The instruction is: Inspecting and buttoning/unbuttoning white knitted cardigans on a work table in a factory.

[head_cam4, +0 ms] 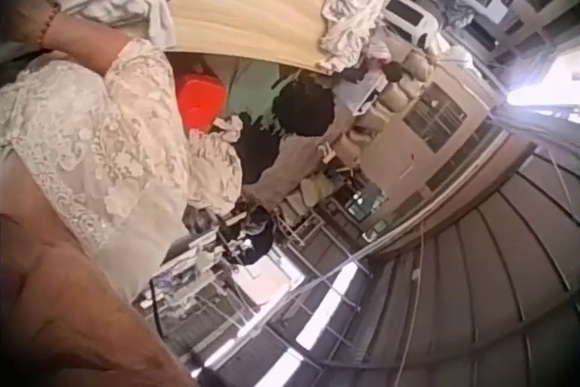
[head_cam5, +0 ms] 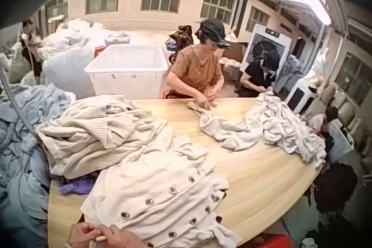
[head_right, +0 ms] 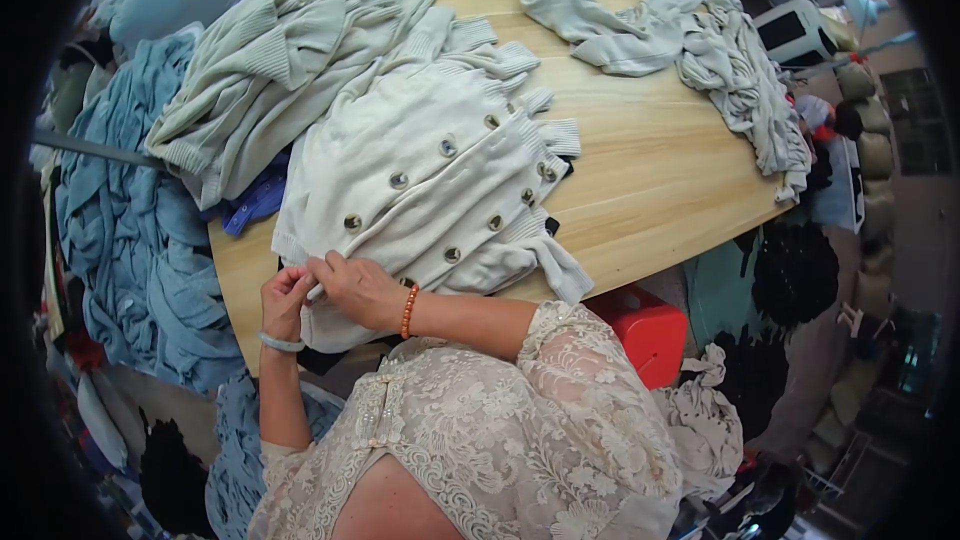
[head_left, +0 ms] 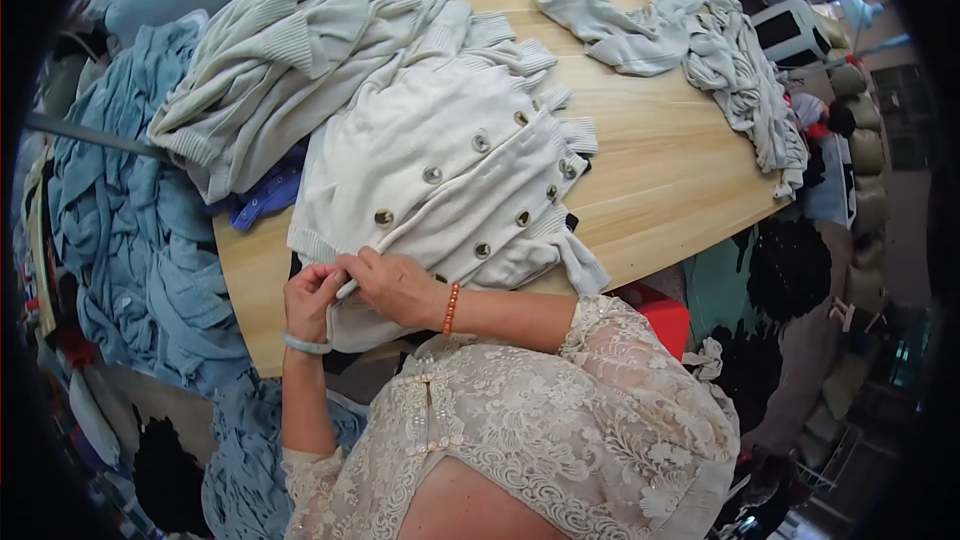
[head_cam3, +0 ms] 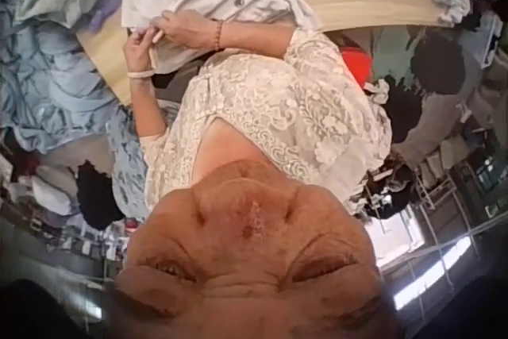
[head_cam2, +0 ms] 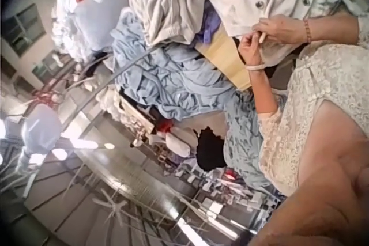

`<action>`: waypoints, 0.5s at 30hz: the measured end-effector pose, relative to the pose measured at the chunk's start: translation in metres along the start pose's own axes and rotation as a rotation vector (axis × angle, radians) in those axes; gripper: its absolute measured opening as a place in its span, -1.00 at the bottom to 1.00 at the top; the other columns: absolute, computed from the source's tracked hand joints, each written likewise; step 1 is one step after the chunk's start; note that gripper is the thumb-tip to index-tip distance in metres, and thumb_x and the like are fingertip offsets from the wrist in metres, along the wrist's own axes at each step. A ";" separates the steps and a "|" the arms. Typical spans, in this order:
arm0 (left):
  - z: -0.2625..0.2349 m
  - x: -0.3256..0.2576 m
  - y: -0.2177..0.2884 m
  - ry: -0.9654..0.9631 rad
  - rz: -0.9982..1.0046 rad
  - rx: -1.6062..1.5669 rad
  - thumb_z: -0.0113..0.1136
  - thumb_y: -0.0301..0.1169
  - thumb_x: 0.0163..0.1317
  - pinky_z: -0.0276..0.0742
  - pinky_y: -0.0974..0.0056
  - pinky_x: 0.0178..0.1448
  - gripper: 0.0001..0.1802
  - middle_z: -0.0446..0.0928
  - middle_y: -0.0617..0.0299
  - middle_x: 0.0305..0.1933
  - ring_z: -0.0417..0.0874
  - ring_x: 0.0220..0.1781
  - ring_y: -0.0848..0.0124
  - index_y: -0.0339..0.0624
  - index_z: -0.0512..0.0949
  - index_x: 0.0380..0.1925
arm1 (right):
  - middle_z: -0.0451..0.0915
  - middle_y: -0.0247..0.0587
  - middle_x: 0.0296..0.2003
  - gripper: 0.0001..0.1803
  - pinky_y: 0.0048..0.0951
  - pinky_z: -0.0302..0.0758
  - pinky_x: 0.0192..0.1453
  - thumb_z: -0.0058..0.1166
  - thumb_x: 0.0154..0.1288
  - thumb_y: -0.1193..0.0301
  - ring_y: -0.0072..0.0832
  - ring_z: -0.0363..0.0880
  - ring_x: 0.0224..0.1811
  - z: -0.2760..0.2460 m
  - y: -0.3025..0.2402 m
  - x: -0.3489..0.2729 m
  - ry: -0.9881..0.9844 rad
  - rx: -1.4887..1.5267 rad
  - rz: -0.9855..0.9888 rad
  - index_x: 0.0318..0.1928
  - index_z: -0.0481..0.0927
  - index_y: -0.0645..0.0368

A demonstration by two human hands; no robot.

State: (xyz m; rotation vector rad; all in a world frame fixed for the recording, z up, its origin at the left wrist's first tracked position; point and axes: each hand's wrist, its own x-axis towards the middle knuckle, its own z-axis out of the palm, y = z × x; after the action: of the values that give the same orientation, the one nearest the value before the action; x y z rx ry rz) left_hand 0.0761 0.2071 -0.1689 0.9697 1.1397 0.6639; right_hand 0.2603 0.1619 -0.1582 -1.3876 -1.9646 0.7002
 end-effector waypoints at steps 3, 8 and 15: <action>0.003 -0.001 0.005 -0.006 -0.061 -0.001 0.28 -0.43 0.21 0.31 0.52 -0.42 -0.87 0.58 0.33 -0.44 0.45 -0.51 0.63 -0.27 0.59 -0.32 | 0.43 -0.05 -0.36 -0.69 -0.25 0.50 -0.44 0.06 0.04 0.48 -0.17 0.57 -0.45 -0.003 0.002 -0.003 0.005 -0.124 -0.063 -0.15 0.39 0.25; 0.003 -0.013 0.017 -0.194 0.049 0.221 0.22 -0.47 0.23 0.44 0.45 -0.15 -0.68 0.59 0.26 -0.24 0.54 -0.25 0.55 -0.40 0.55 -0.04 | 0.44 0.04 -0.32 -0.69 -0.14 0.50 -0.29 0.14 0.02 0.43 -0.01 0.56 -0.37 -0.010 0.014 -0.007 -0.091 0.059 -0.022 -0.21 0.42 0.26; 0.006 -0.015 -0.004 -0.077 0.483 0.770 0.03 -0.62 0.17 0.47 0.36 -0.25 -0.75 0.55 0.13 -0.32 0.56 -0.36 0.42 -0.37 0.58 -0.15 | 0.46 0.07 -0.26 -0.72 -0.12 0.48 -0.12 0.15 0.03 0.39 0.02 0.55 -0.22 -0.007 0.025 -0.013 -0.132 0.197 0.052 -0.24 0.54 0.29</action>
State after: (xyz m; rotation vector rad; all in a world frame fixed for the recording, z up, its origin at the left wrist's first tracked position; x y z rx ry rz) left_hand 0.0766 0.1905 -0.1653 1.9503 1.1120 0.5571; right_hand 0.2844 0.1579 -0.1736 -1.3051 -1.9063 1.0037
